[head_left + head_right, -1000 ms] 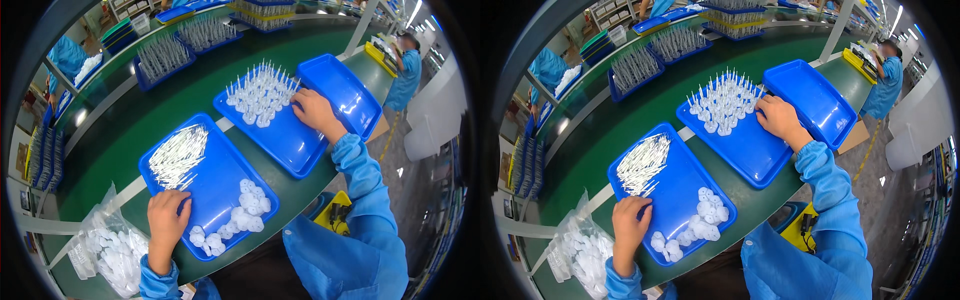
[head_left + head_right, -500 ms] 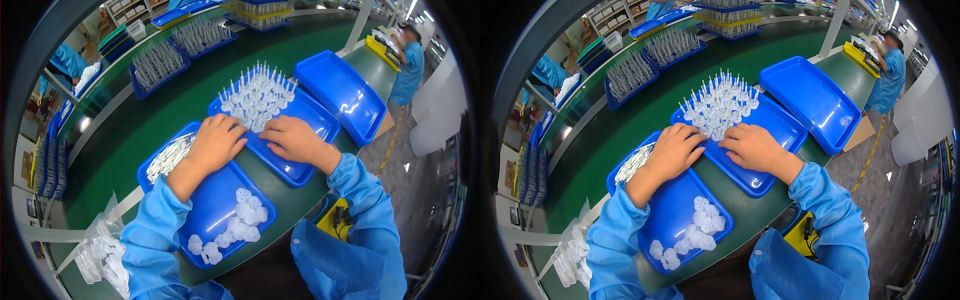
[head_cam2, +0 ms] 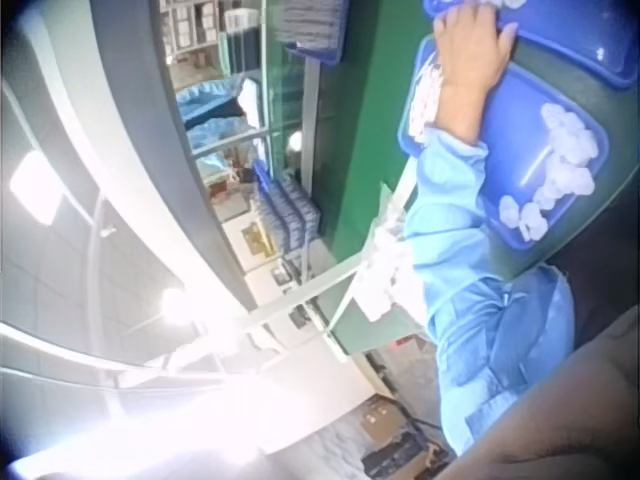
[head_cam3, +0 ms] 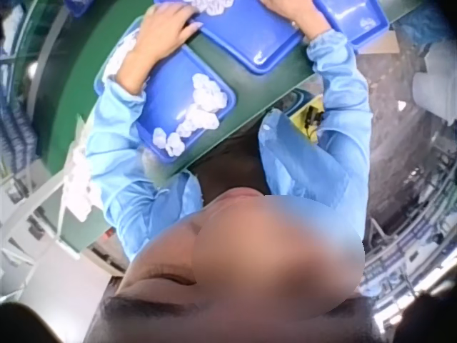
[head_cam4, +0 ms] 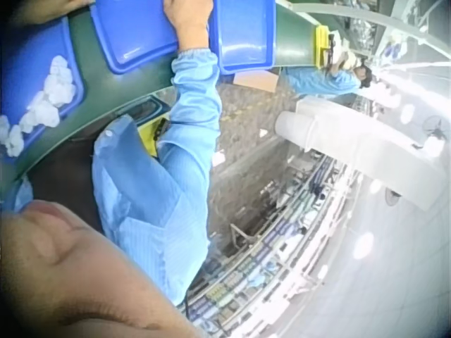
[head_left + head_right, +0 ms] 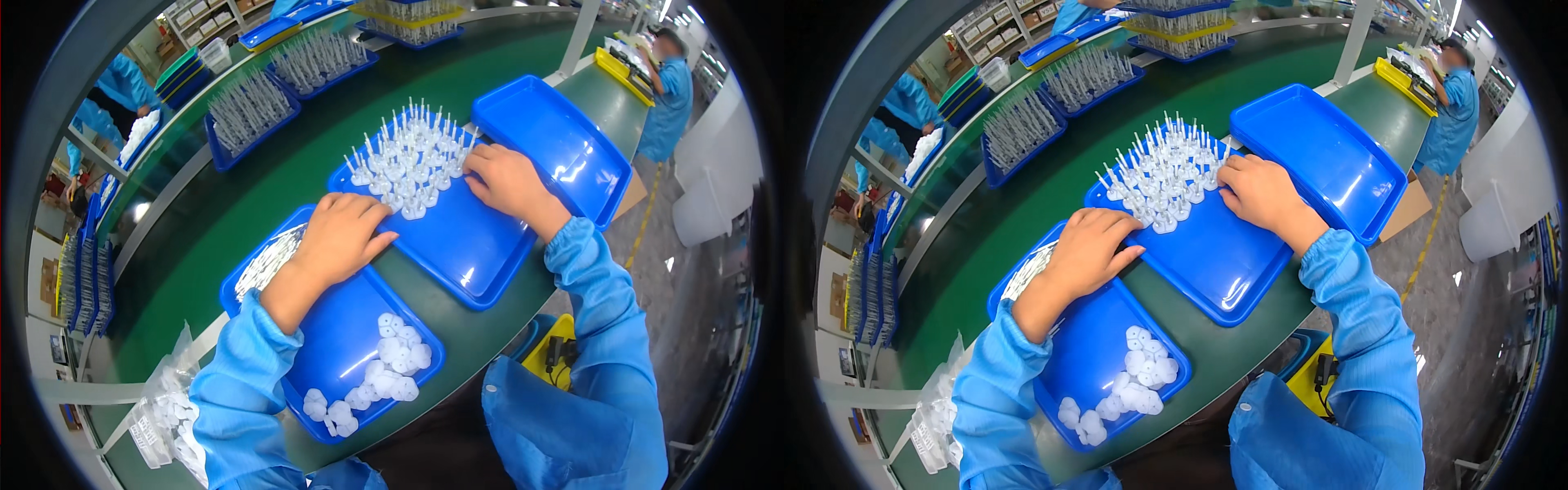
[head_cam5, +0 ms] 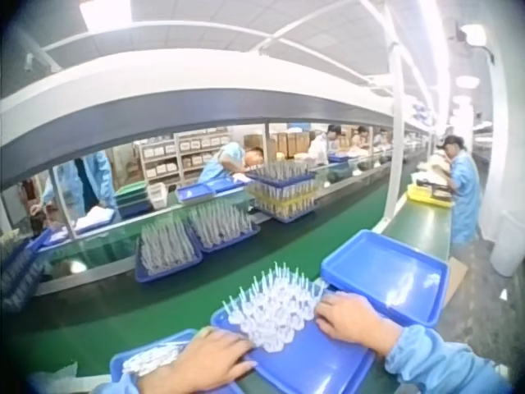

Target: The person inserts thin white sticks into small white plastic bases with multiple holes. They pick up a base, insert several sticks into the holes, and place the completed unit into a blue tray. The process is repeated continuously throughout the video.

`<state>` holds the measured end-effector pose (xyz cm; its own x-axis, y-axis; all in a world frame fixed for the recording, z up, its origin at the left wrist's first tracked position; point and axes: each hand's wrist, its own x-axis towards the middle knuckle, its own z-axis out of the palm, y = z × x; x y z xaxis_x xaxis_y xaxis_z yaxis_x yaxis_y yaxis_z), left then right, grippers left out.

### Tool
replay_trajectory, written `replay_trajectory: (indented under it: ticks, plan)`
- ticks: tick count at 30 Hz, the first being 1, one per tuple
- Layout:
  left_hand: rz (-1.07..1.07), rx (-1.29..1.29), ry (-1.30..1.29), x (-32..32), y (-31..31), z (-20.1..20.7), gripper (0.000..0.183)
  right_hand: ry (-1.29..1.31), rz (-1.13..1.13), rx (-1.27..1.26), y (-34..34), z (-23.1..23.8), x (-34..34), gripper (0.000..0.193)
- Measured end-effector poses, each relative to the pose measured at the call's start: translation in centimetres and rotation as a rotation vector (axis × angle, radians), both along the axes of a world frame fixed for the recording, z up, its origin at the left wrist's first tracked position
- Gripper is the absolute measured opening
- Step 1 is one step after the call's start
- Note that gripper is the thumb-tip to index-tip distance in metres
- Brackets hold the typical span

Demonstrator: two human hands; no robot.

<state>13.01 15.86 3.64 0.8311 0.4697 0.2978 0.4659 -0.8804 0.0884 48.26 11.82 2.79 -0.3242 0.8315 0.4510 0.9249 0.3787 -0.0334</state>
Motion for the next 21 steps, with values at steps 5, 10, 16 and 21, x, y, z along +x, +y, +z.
replay_trajectory:
  ticks: [5,10,16,21]
  plan:
    - [0.034,0.266,-0.009,-5.1,-3.1,4.3,0.041,0.061,0.002,-0.057,-6.0,1.8,-0.6,0.009]
    - [0.442,-0.193,0.100,-16.7,-14.8,7.1,0.026,0.130,0.277,-0.120,-11.2,4.3,-6.7,0.008]
    - [0.460,-0.036,0.005,-20.8,-20.0,1.1,0.018,0.120,0.794,-0.132,-9.1,4.8,-22.9,0.010]
    - [0.496,0.002,-0.071,-19.6,-22.1,1.2,0.027,-0.278,0.715,0.121,-5.7,0.1,-30.7,0.007]
